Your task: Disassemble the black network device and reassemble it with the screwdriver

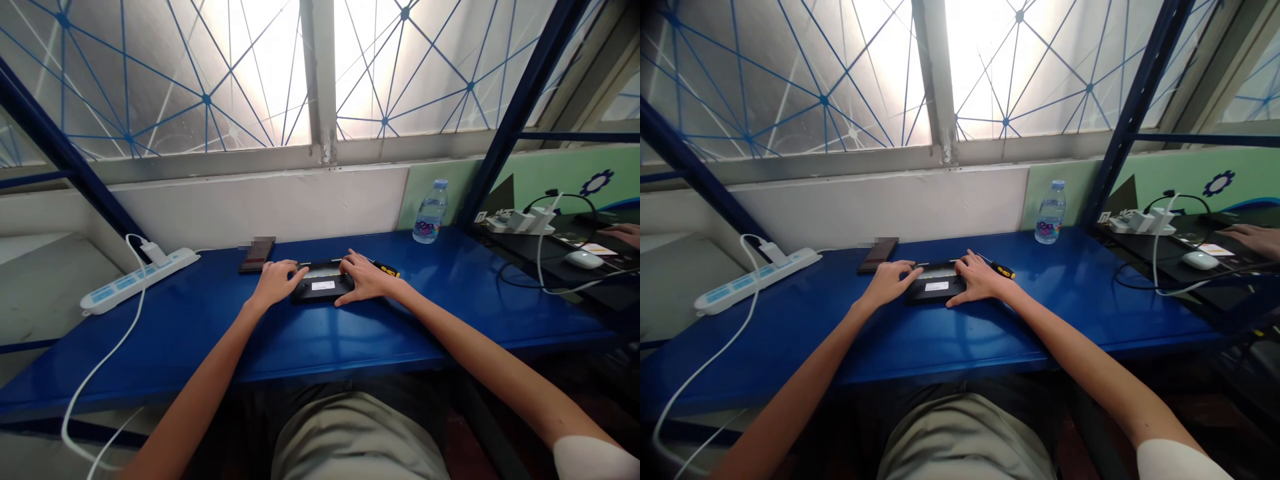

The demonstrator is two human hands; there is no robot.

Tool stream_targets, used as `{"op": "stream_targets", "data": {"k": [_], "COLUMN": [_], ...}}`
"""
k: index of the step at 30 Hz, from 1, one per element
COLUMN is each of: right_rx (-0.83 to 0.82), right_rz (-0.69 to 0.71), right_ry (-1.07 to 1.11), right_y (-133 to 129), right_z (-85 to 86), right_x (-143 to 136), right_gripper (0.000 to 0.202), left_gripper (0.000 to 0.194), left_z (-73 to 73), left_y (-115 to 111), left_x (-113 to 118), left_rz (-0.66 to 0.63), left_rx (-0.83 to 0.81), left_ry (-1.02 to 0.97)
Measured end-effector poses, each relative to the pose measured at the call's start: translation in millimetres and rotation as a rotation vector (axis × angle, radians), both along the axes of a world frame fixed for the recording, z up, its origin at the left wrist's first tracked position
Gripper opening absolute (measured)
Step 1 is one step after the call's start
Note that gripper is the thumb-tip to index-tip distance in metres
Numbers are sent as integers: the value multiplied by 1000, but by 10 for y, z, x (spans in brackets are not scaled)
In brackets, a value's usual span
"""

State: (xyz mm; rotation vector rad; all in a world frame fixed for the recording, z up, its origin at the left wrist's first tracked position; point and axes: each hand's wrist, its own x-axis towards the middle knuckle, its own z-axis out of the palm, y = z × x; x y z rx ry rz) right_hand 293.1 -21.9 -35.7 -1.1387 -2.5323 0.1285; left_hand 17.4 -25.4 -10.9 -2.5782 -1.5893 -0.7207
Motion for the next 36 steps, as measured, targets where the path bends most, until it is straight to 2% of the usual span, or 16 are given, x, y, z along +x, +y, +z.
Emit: {"op": "stream_targets", "data": {"k": [9, 16, 20, 28, 32, 36], "right_rx": [-68, -132, -146, -54, -3, 19], "right_rz": [25, 36, 33, 110, 75, 48], "right_ry": [19, 42, 36, 75, 104, 158], "right_y": [-9, -10, -2, 67, 46, 16], "right_z": [24, 116, 117, 118, 115, 108], "right_x": [-1, 49, 67, 99, 82, 49], "right_gripper": [73, 64, 67, 52, 48, 48], "left_gripper": [43, 38, 38, 47, 53, 46], "left_z": [-25, 22, 57, 109, 114, 66], "left_y": [16, -21, -73, -100, -73, -28], "left_x": [-67, -60, -20, -31, -68, -98], "left_rz": [-46, -232, -292, -311, -301, -303], "left_rx": [-35, 18, -24, -78, -134, -142], "left_ry": [-19, -115, -101, -63, -28, -74]}}
